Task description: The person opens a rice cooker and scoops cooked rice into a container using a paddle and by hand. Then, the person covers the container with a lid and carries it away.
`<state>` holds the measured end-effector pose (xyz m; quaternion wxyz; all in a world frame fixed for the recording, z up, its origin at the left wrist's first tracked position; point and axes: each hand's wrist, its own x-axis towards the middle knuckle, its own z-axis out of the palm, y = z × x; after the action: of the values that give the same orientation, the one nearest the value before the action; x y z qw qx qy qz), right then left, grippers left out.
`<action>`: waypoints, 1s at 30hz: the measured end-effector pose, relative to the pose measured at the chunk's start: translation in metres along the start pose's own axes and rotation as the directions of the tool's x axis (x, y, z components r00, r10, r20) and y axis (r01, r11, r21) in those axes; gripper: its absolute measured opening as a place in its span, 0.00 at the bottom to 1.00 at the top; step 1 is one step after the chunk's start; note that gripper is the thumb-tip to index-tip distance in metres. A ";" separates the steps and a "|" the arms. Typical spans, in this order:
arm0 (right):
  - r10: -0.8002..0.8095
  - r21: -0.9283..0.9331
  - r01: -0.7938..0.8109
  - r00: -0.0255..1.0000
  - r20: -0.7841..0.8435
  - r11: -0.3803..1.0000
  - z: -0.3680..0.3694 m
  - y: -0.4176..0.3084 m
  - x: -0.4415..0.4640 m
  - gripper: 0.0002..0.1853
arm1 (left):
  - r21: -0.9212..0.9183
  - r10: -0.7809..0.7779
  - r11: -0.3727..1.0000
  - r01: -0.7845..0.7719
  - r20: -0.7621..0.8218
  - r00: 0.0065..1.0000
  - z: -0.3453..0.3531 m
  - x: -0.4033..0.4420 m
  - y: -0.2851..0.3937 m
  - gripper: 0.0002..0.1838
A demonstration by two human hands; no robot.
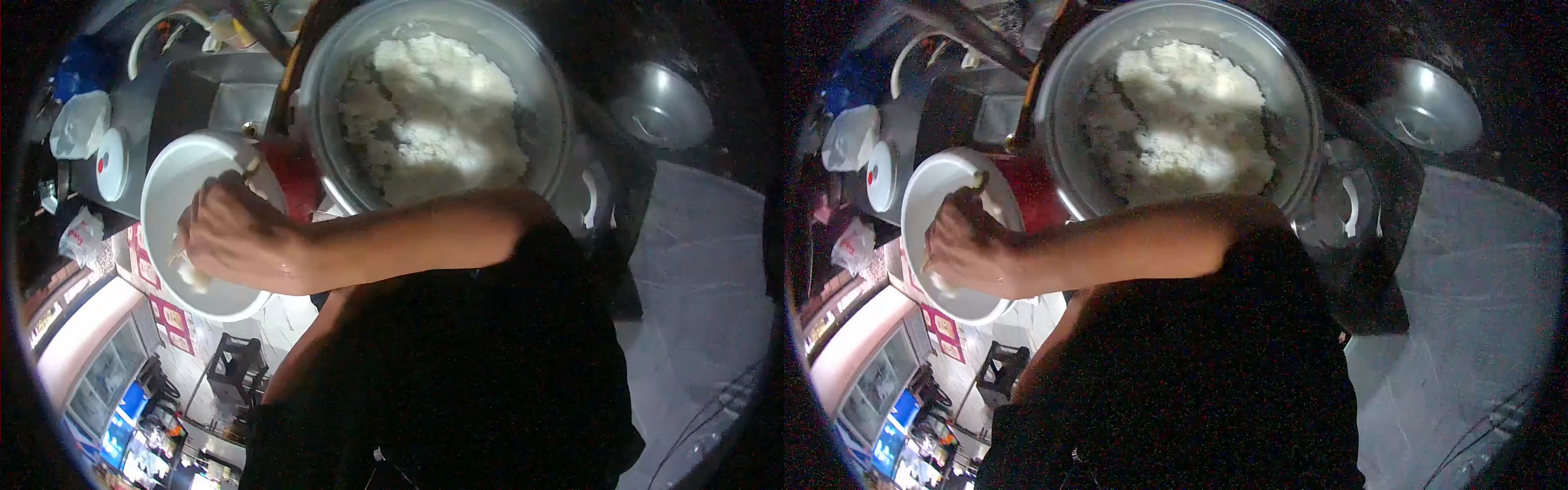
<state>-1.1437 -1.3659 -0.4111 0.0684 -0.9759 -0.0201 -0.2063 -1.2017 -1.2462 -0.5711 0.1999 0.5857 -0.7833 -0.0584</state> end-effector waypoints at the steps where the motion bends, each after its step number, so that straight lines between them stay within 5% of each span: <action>1: 0.054 0.089 -0.047 0.996 -0.067 0.995 0.002 0.001 -0.006 0.14 | 0.009 -0.004 1.000 0.004 0.019 1.000 -0.002 0.003 0.002 0.15; 4: 0.332 0.416 -0.332 0.940 0.074 0.846 -0.028 0.039 -0.024 0.11 | 0.082 0.002 0.997 -0.007 0.066 0.998 0.007 0.006 0.002 0.14; 7: 0.195 0.084 -0.190 0.979 -0.059 0.978 -0.081 0.126 -0.106 0.16 | 0.063 -0.035 0.998 0.031 0.065 0.997 -0.015 0.022 0.012 0.14; 9: 0.407 -0.326 -0.281 0.807 0.429 0.902 -0.081 0.177 -0.166 0.08 | -0.096 -0.083 0.992 0.087 0.038 0.996 -0.041 0.043 0.023 0.17; 10: 0.425 -0.528 -0.164 0.801 0.422 0.833 -0.090 0.181 -0.195 0.05 | -0.137 -0.068 0.988 0.071 0.029 0.997 -0.046 0.050 0.026 0.18; 12: 0.412 -0.613 -0.038 0.773 0.483 0.789 -0.097 0.192 -0.240 0.06 | -0.141 0.056 0.988 -0.059 -0.026 0.998 -0.037 0.057 0.027 0.21; 15: 0.347 -0.550 0.024 0.753 0.559 0.835 -0.094 0.202 -0.271 0.06 | -0.085 0.214 0.971 -0.221 -0.086 0.973 -0.014 0.059 0.033 0.25; 17: 0.302 -0.511 0.053 0.752 0.586 0.858 -0.090 0.207 -0.282 0.07 | -0.137 0.114 0.983 -0.123 -0.076 0.991 -0.015 0.070 0.042 0.26; 19: 0.266 -0.472 0.065 0.755 0.599 0.879 -0.084 0.212 -0.293 0.07 | -0.213 0.074 0.977 -0.016 0.265 0.962 -0.030 0.083 0.041 0.26; 21: 0.253 -0.405 0.030 0.737 0.626 0.914 -0.073 0.218 -0.303 0.08 | -0.259 0.052 0.964 0.066 0.424 0.904 -0.030 0.085 0.040 0.27; 24: 0.310 -0.282 -0.153 0.658 0.686 0.947 -0.053 0.226 -0.314 0.10 | -0.279 0.035 0.956 0.087 0.407 0.913 -0.013 0.072 0.035 0.27; 30: 0.230 -0.144 -0.191 0.580 0.782 0.971 -0.051 0.201 -0.301 0.16 | -0.123 0.068 0.992 -0.039 0.246 0.967 -0.012 0.066 0.043 0.25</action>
<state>-1.4259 -1.5750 -0.5126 0.0550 -0.9623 0.0719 0.2565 -1.2509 -1.2940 -0.5304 0.1354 0.5395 -0.8130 -0.1722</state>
